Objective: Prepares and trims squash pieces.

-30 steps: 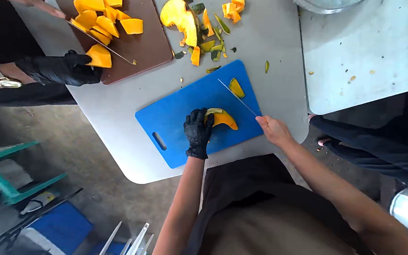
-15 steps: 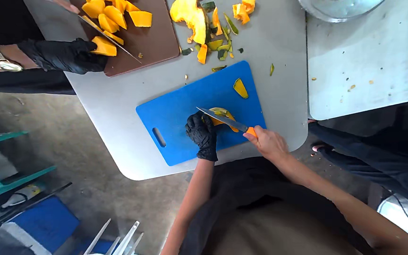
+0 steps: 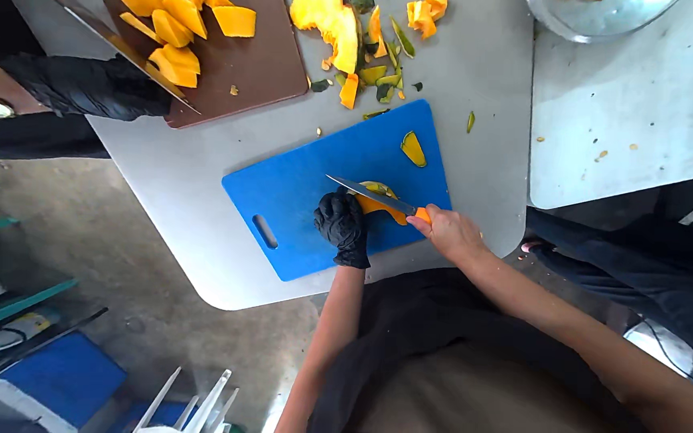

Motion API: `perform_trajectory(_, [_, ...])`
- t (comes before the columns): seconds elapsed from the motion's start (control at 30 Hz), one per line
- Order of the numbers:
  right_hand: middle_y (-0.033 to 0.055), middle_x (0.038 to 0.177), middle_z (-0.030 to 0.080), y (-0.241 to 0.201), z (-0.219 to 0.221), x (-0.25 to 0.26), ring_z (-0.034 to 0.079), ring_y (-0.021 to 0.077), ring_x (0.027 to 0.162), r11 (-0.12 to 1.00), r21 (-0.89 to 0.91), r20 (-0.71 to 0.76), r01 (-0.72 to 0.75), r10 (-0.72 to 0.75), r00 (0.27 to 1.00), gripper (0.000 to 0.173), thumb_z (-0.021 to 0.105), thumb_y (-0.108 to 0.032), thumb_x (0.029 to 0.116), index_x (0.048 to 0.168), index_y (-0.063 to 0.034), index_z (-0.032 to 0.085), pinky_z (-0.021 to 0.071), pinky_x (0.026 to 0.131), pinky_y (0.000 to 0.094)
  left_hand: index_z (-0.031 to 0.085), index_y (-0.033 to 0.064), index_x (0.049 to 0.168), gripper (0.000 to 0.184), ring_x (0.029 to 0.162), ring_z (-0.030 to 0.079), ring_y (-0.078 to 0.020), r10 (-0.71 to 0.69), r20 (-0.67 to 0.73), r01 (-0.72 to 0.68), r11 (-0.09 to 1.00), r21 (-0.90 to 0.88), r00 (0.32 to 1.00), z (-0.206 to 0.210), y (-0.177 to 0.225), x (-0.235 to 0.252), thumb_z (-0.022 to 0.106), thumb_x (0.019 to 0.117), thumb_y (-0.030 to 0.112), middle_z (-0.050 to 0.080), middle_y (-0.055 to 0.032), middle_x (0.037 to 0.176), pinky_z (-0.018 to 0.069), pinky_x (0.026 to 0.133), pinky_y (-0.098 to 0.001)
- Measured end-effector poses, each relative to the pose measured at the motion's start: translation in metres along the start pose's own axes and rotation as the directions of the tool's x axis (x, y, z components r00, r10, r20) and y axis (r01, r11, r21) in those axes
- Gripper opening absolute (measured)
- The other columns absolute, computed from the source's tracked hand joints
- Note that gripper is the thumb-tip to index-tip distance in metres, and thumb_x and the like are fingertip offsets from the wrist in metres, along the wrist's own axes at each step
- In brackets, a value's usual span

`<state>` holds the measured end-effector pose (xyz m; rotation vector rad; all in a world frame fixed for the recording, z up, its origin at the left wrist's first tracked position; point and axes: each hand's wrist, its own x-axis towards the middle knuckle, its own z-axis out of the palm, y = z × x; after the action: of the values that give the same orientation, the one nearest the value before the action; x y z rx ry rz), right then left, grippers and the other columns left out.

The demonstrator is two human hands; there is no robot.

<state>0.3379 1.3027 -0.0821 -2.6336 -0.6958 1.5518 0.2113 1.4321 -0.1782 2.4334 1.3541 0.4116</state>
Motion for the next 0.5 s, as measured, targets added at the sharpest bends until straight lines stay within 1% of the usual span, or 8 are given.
perform_trajectory(0.03, [0.0256,0.096,0.07,-0.002,-0.001,0.0,0.07,0.044,0.098,1.0,0.002,-0.014,-0.005,0.005,1.0,0.063,0.046,-0.056,0.105,0.113,0.0046,0.063,0.0537,0.079,0.058,0.074,0.0007,0.106,0.036,0.104,0.063,-0.0414,-0.015,0.016,0.015,1.0,0.002,1.0,-0.003,0.004,0.003,0.047,0.1028,0.025,0.069,-0.0222,0.112,0.0461,0.086,-0.0522])
perform_trajectory(0.13, [0.0248,0.096,0.07,-0.009,-0.004,-0.002,0.071,0.043,0.098,0.999,-0.002,-0.024,-0.033,0.033,0.999,0.063,0.046,-0.056,0.105,0.113,0.0041,0.064,0.0539,0.079,0.0574,0.067,-0.0117,0.12,0.04,0.122,0.055,-0.0503,-0.124,0.276,0.131,0.991,-0.008,0.953,-0.033,0.03,0.017,0.044,0.105,0.016,0.062,-0.0338,0.128,0.0384,0.104,-0.0572])
perform_trajectory(0.17, [0.0244,0.096,0.07,-0.011,-0.005,-0.004,0.071,0.0426,0.099,0.999,-0.001,-0.022,-0.038,0.038,0.999,0.063,0.045,-0.056,0.1051,0.113,0.0041,0.063,0.054,0.079,0.0571,0.066,-0.0129,0.121,0.04,0.124,0.054,-0.0507,-0.132,0.298,0.139,0.99,0.0,0.945,-0.036,0.033,0.018,0.043,0.1052,0.015,0.061,-0.0349,0.129,0.0372,0.106,-0.0571])
perform_trajectory(0.2, [0.024,0.097,0.07,-0.013,-0.006,-0.005,0.071,0.0419,0.099,0.999,0.0,-0.016,-0.045,0.045,0.999,0.064,0.045,-0.057,0.1049,0.114,0.0038,0.063,0.0542,0.081,0.0567,0.067,-0.0122,0.12,0.04,0.123,0.055,-0.05,-0.121,0.277,0.126,0.992,-0.001,0.953,-0.034,0.031,0.017,0.042,0.1055,0.016,0.061,-0.0343,0.128,0.0377,0.105,-0.0568])
perform_trajectory(0.27, [0.0243,0.1,0.07,-0.022,-0.009,-0.002,0.07,0.0417,0.102,0.998,0.008,0.007,-0.062,0.062,0.998,0.066,0.043,-0.059,0.1045,0.116,0.0032,0.063,0.0538,0.083,0.057,0.072,-0.003,0.11,0.037,0.109,0.062,-0.0439,-0.032,0.085,0.03,0.999,0.024,0.996,-0.011,0.011,0.009,0.044,0.104,0.021,0.067,-0.0262,0.116,0.0454,0.091,-0.0534])
perform_trajectory(0.3, [0.025,0.102,0.071,-0.03,-0.011,0.002,0.07,0.0425,0.103,0.998,0.022,0.005,-0.057,0.057,0.998,0.067,0.043,-0.059,0.1047,0.116,0.0039,0.064,0.0537,0.083,0.0578,0.073,-0.0001,0.109,0.036,0.106,0.063,-0.0421,-0.004,0.034,0.003,0.999,0.037,0.999,-0.003,0.004,0.007,0.044,0.1039,0.022,0.068,-0.0237,0.113,0.0471,0.087,-0.0526])
perform_trajectory(0.4, [0.0257,0.104,0.07,-0.048,-0.015,0.018,0.069,0.0424,0.105,0.999,0.047,0.005,0.009,-0.01,1.0,0.072,0.038,-0.061,0.1054,0.116,0.0046,0.064,0.0537,0.084,0.0583,0.073,0.0014,0.114,0.038,0.108,0.064,-0.0418,-0.009,0.084,0.004,0.998,0.06,0.996,-0.005,-0.001,0.006,0.042,0.1059,0.022,0.068,-0.023,0.117,0.0477,0.089,-0.0544])
perform_trajectory(0.5, [0.0266,0.104,0.07,-0.032,-0.012,0.016,0.069,0.0436,0.104,0.995,0.093,0.006,0.036,-0.037,0.999,0.072,0.036,-0.06,0.1064,0.115,0.0052,0.065,0.0529,0.084,0.0601,0.073,0.0005,0.112,0.037,0.108,0.063,-0.0429,-0.01,0.079,0.007,1.0,0.03,0.997,-0.005,-0.002,0.007,0.043,0.1049,0.021,0.067,-0.0241,0.118,0.0476,0.088,-0.0548])
